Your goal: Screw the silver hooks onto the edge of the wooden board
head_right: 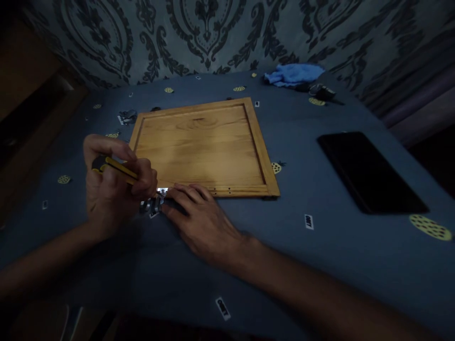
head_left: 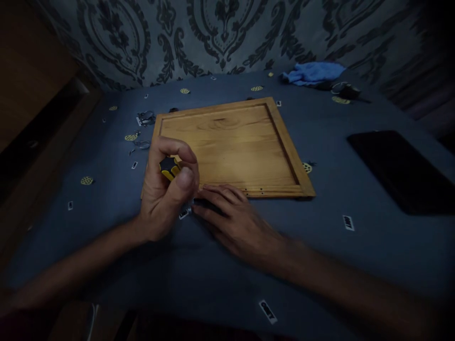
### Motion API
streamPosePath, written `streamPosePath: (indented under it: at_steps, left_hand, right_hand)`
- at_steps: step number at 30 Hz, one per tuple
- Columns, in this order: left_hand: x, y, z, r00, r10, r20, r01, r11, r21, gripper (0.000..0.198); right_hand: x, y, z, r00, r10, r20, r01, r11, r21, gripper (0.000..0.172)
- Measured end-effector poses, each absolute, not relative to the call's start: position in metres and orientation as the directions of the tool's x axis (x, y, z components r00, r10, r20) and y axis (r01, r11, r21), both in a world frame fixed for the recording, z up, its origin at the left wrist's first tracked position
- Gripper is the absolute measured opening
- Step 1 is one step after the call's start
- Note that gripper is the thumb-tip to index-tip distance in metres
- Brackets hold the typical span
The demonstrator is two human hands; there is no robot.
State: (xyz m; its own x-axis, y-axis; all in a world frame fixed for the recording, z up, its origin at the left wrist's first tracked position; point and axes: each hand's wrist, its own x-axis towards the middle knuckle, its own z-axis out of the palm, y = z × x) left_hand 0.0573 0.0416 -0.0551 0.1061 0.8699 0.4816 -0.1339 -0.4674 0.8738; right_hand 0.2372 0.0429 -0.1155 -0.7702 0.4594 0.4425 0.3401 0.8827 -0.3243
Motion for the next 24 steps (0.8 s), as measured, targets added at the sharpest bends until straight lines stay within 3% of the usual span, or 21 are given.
streamPosePath:
  at_steps: [4,12,19,24]
  left_hand:
    - [0.062,0.045,-0.054,0.022,0.872,0.489,-0.161,-0.479,0.863,0.033]
    - [0.059,0.045,-0.049,0.025,0.884,0.466,-0.127,-0.46,0.879,0.026]
    - [0.049,0.048,-0.008,-0.198,0.84,0.505,-0.118,-0.532,0.838,0.034]
    - [0.019,0.059,-0.023,-0.145,0.863,0.485,-0.037,-0.494,0.869,0.035]
  right_hand:
    - [0.238,0.044,-0.116,-0.764,0.449,0.463,0.323,0.888,-0.329,0.034]
    - [0.237,0.044,-0.116,-0.772,0.448,0.451,0.332,0.889,-0.314,0.035]
    - [0.238,0.044,-0.114,-0.784,0.434,0.443,0.331,0.897,-0.293,0.034]
    - [0.238,0.045,-0.115,-0.765,0.422,0.486,0.337,0.906,-0.256,0.031]
